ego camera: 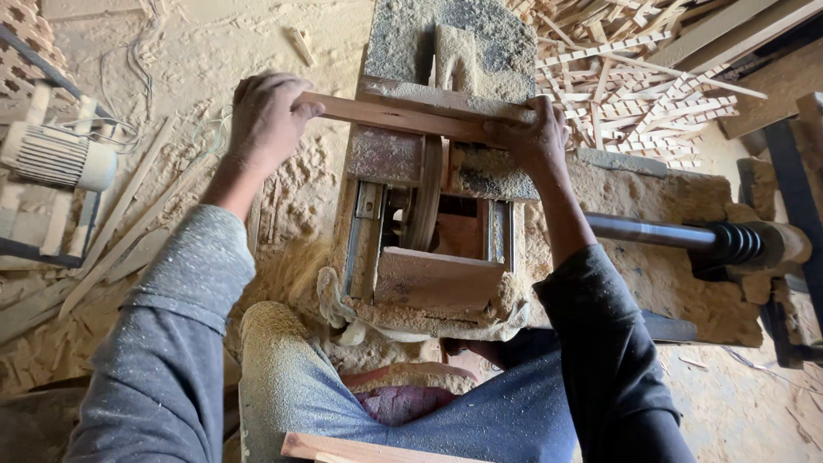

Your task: The person uses a woodworking machine to cut notches into several thin wooden slats, holding the wood against a rotating blade and sliding it through for each cut.

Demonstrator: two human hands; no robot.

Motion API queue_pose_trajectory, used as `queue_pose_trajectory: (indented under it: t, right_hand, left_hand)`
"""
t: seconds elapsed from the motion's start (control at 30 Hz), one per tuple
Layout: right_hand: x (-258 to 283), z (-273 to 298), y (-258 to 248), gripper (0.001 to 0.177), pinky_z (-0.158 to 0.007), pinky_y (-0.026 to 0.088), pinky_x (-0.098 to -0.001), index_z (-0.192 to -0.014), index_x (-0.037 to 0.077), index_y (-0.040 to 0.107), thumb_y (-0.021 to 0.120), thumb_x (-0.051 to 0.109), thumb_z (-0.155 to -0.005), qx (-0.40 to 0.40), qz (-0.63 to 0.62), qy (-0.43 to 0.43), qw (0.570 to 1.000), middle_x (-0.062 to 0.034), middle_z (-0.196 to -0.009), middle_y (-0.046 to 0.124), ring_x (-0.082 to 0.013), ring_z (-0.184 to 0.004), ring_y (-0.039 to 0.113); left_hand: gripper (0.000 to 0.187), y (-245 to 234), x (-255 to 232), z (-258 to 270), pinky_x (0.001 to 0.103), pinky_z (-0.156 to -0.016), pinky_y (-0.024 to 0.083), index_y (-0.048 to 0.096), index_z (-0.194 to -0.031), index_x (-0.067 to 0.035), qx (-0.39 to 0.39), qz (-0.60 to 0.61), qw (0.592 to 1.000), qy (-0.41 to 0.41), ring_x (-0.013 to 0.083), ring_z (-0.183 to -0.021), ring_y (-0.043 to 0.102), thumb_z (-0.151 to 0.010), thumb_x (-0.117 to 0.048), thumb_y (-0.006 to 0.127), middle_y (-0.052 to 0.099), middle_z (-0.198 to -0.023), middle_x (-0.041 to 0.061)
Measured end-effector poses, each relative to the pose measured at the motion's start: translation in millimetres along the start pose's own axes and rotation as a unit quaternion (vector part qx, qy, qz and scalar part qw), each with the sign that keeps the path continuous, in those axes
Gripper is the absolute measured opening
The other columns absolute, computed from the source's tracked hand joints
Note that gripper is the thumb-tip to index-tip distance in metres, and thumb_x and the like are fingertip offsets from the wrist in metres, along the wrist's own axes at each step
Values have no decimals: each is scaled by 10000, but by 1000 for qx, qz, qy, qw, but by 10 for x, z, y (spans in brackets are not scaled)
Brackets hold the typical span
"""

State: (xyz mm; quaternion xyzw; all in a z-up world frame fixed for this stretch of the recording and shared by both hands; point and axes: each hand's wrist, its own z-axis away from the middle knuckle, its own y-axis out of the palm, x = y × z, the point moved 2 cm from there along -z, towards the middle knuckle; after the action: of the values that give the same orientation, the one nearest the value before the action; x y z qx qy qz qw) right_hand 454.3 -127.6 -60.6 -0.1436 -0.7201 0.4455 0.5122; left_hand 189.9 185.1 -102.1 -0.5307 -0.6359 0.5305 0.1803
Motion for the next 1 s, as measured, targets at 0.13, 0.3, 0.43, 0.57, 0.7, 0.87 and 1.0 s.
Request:
queue_pose_trajectory:
  t: [0.13, 0.3, 0.43, 0.57, 0.7, 0.87, 1.0]
  right_hand:
    - [-77, -10, -58, 692, -829, 493, -372, -1242, 171, 568, 844, 540, -726, 29, -108, -38, 993, -115, -1265, 529, -242, -1116, 544]
    - [1, 182, -392, 1021, -1047, 514, -427, -1468, 161, 377, 868, 507, -643, 61, -148, 126, 979, -163, -1374, 557, -288, -1221, 582]
    - [-434, -19, -286, 433, -518, 531, -230, -1165, 91, 550, 820, 296, -895, 48, -149, 48, 987, -65, -936, 731, -104, -675, 628]
    - [-377, -64, -205, 504, -593, 455, -265, -957, 147, 577, 885, 486, -748, 16, -86, 50, 995, 0, -929, 652, -92, -752, 558]
    - [-207, 21, -310, 538, -590, 386, -279, -904, 166, 605, 839, 603, -694, 8, -39, 41, 998, 14, -886, 643, -98, -731, 515]
    - [-362, -31, -263, 466, -600, 373, -323, -899, 154, 598, 793, 561, -784, 12, -8, 12, 1000, -8, -845, 617, -135, -733, 514]
    - [-355, 155, -292, 506, -593, 353, -331, -904, 159, 571, 752, 620, -800, 31, 7, 24, 999, -20, -879, 613, -146, -727, 497]
  left_hand:
    - [361, -47, -19, -27, 466, -1025, 448, 734, -1229, -71, 8, 71, 997, 41, 311, -1062, 679, -961, -311, 756, 751, -1193, 124]
    - [784, -75, -612, -61, 256, -545, 553, 419, -1554, -40, -23, 107, 994, -24, 128, -581, 593, -940, -308, 827, 757, -1093, 172]
    - [998, 371, -614, -167, 394, -916, 436, 246, -1636, -78, -22, 41, 999, -29, 208, -827, 604, -894, -282, 881, 691, -885, 48]
    - [1045, 226, -777, -301, 422, -1037, 383, 249, -1610, -38, -7, 47, 999, 1, 272, -1124, 545, -872, -430, 877, 616, -1235, 145]
    - [966, 416, -1031, -572, 430, -999, 470, 505, -1431, -8, 36, 19, 999, 35, 271, -1023, 633, -715, -478, 951, 692, -1082, 114]
    - [723, 478, -1076, -632, 422, -1000, 454, 635, -1276, -57, 85, 39, 995, -27, 275, -1103, 599, -731, -435, 920, 700, -1169, 113]
    - [732, 531, -1084, -493, 412, -989, 463, 656, -1240, -69, 70, 34, 996, -48, 274, -1105, 610, -689, -457, 942, 712, -1151, 110]
